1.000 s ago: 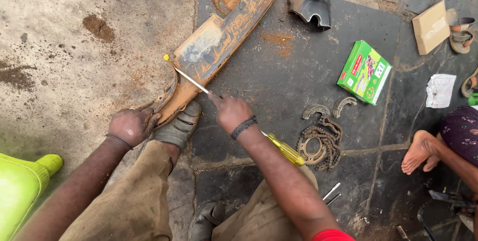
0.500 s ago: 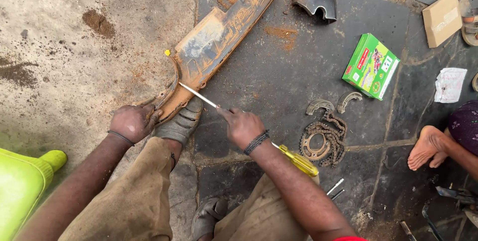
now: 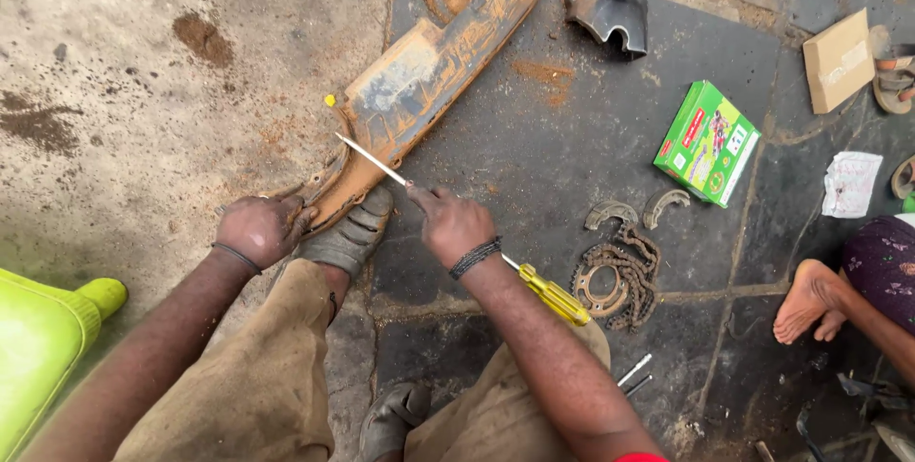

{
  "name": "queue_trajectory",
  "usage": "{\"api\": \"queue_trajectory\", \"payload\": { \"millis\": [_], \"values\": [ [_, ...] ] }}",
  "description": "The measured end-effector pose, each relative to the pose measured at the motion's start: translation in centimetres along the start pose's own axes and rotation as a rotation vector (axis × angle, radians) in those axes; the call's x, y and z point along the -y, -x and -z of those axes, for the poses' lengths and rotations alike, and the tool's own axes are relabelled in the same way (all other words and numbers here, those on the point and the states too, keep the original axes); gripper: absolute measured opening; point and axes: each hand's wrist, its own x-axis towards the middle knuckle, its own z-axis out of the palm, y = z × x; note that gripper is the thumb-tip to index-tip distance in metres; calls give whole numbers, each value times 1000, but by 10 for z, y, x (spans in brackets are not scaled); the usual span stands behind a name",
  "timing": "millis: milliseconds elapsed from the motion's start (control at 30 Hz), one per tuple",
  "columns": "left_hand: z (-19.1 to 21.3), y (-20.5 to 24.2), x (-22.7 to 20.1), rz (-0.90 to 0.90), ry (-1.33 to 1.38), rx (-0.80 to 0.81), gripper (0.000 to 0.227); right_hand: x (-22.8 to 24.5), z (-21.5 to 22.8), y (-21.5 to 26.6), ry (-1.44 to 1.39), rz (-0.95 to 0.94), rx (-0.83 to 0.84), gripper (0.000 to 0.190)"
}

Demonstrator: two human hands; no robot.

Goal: Using a screwdriver and flat tool to scrape dried mud and debris from the inside of a motorcycle mudguard.

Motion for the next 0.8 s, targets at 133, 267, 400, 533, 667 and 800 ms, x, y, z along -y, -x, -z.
{"api": "queue_trajectory", "payload": {
  "millis": [133,267,400,533,667,800],
  "values": [
    [-8,1,4,-30,-31,-57,46,5,-3,-23,-23,-17,8,38],
    [-16,1,9,-94,25,-148,47,1,15,-10,-7,-9,-39,43],
    [-7,2,6,-104,27,-153,48,10,37,-14,76,-54,102,45],
    [-9,0,7,-94,9,-118,48,4,29,-36,192,14,132,43],
    [-11,-2,11,-79,-20,-71,47,6,47,-28,72,-9,85,42],
    [-5,-2,10,-93,-1,-118,48,-3,25,-30,65,54,-20,39]
  ]
}}
